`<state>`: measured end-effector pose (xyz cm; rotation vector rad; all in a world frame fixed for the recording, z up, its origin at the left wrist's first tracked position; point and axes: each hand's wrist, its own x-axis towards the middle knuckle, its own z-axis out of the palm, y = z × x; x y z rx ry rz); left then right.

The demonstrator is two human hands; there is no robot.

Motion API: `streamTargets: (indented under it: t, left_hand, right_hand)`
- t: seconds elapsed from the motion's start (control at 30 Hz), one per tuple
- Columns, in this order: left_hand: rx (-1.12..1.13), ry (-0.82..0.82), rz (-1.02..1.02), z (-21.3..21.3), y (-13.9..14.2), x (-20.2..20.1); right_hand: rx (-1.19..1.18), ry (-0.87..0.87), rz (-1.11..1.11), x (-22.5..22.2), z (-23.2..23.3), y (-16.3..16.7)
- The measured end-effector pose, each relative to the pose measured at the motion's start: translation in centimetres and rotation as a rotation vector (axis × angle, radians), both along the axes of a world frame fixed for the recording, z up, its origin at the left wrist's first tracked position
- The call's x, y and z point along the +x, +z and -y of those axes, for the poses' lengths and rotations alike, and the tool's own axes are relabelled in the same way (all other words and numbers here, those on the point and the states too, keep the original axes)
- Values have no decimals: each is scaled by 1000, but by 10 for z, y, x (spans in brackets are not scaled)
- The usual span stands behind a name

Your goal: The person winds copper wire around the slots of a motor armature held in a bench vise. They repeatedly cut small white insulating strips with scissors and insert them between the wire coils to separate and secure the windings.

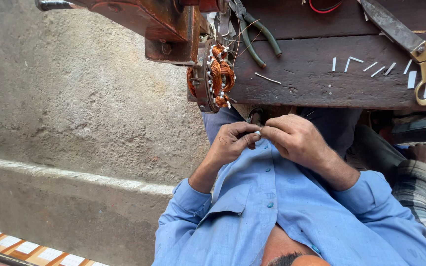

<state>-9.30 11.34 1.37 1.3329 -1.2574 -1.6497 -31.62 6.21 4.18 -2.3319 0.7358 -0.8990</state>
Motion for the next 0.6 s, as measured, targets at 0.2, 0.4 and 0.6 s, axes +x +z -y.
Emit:
streamTargets:
  t: [0.2,0.4,0.6]
  left_hand:
    - [-497,19,408,-4,17,0]
    - [-542,32,579,-7,27,-1]
    - [-630,92,653,-5,25,-4]
  right_hand:
    - [68,10,-4,7,0,-5]
    - [36,36,-13,13,1,-11]
    - [66,30,27,17,8,-12]
